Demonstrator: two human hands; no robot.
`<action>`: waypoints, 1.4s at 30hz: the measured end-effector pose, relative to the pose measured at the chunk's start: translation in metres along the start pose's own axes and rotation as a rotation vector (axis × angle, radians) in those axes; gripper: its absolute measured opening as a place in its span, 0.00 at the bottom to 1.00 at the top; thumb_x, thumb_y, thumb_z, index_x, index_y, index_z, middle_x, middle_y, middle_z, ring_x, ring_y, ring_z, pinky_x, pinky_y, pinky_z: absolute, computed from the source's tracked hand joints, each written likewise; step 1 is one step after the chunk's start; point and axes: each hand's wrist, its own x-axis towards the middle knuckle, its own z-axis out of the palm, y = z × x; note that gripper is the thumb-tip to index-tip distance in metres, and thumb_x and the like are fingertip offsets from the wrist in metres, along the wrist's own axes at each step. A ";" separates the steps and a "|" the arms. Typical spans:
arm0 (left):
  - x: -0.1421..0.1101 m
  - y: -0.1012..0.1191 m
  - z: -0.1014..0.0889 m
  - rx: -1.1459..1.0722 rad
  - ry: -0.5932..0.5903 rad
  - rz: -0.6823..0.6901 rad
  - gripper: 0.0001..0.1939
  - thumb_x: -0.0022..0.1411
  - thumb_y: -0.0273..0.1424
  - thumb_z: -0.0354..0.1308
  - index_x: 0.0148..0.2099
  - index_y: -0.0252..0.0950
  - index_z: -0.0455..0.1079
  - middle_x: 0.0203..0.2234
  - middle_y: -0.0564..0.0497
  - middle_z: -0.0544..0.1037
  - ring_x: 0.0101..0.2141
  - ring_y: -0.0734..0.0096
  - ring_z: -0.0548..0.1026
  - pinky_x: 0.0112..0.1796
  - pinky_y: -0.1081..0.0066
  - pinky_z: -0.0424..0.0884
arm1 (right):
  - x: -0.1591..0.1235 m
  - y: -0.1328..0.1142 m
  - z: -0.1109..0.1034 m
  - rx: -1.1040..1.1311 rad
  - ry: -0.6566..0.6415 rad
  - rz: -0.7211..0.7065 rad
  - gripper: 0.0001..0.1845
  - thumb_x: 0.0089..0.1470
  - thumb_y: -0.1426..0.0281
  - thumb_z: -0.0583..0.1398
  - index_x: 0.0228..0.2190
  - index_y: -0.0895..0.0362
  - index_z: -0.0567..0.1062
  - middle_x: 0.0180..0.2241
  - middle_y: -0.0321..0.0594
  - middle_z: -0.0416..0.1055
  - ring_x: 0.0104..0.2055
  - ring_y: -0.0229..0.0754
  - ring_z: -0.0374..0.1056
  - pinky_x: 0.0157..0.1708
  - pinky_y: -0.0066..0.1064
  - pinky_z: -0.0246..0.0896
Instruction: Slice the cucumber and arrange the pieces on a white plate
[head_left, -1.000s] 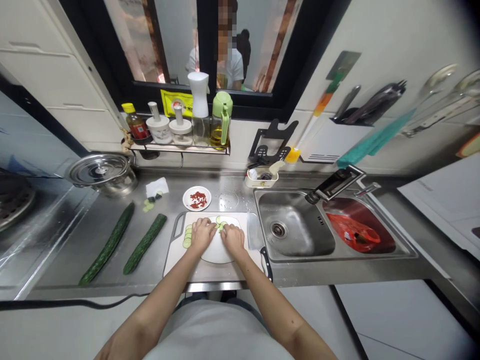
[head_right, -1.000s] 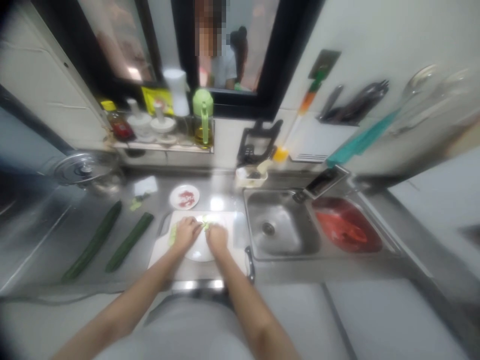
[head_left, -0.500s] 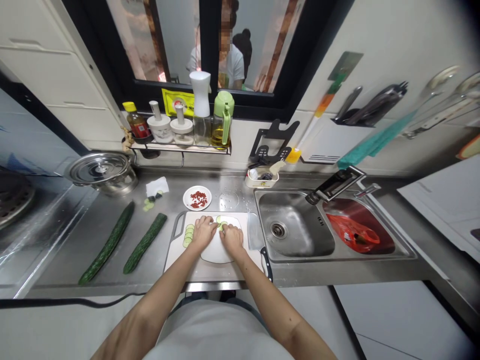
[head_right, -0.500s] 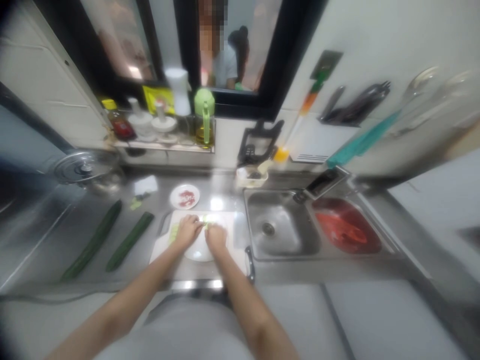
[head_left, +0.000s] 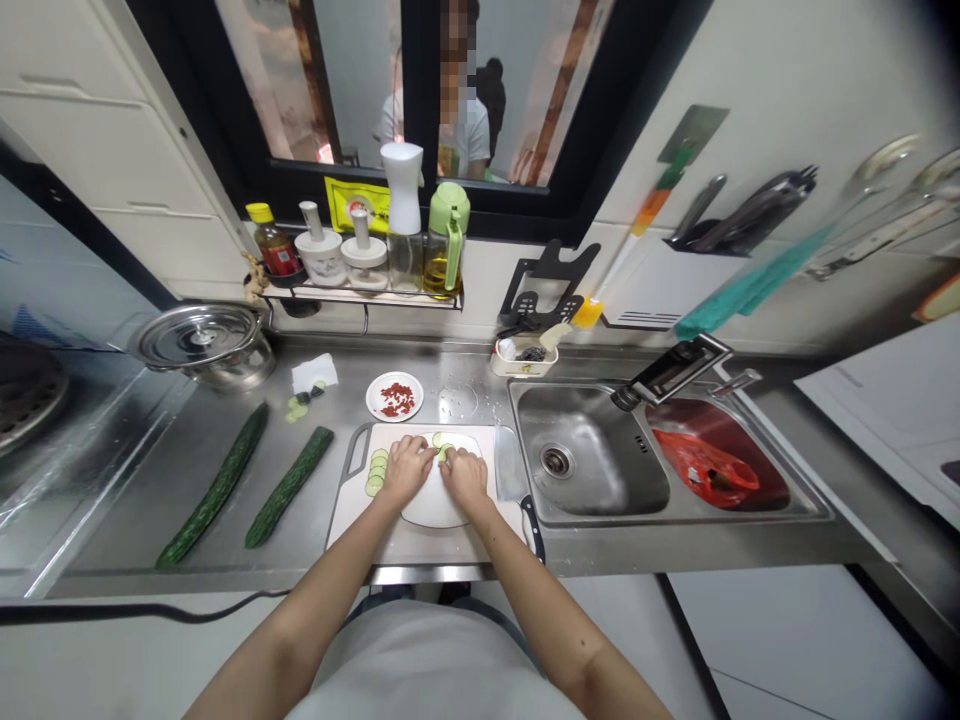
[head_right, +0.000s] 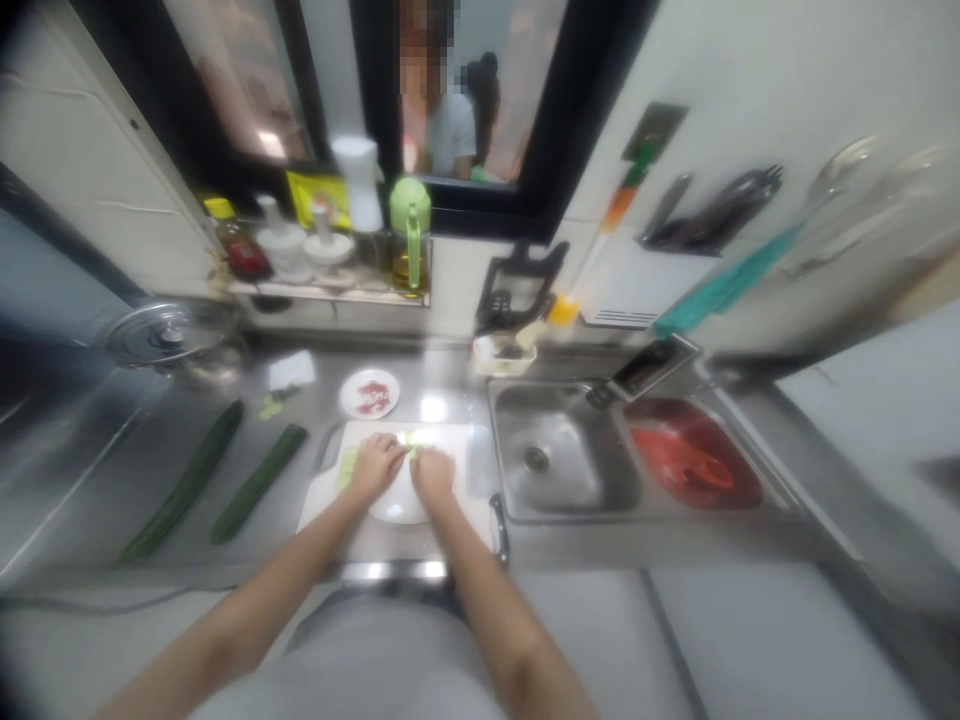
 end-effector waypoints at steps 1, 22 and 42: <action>-0.001 0.000 0.001 -0.001 -0.002 0.014 0.11 0.65 0.31 0.52 0.44 0.43 0.75 0.40 0.47 0.73 0.42 0.62 0.63 0.42 0.63 0.58 | 0.000 0.000 -0.001 0.002 -0.002 0.000 0.15 0.62 0.65 0.50 0.43 0.56 0.72 0.39 0.45 0.73 0.41 0.43 0.69 0.38 0.31 0.54; 0.002 0.000 0.002 0.012 -0.015 0.049 0.11 0.63 0.31 0.54 0.45 0.44 0.75 0.42 0.46 0.73 0.43 0.60 0.63 0.42 0.62 0.59 | 0.000 0.001 0.004 0.014 0.006 -0.008 0.16 0.61 0.64 0.51 0.45 0.54 0.73 0.39 0.43 0.74 0.40 0.43 0.70 0.38 0.31 0.54; 0.001 -0.004 0.007 0.059 -0.028 0.078 0.12 0.64 0.31 0.53 0.47 0.45 0.74 0.42 0.46 0.72 0.43 0.60 0.63 0.41 0.62 0.59 | 0.003 -0.003 0.003 0.026 -0.018 0.030 0.15 0.58 0.64 0.53 0.45 0.54 0.72 0.40 0.45 0.74 0.41 0.44 0.70 0.40 0.33 0.53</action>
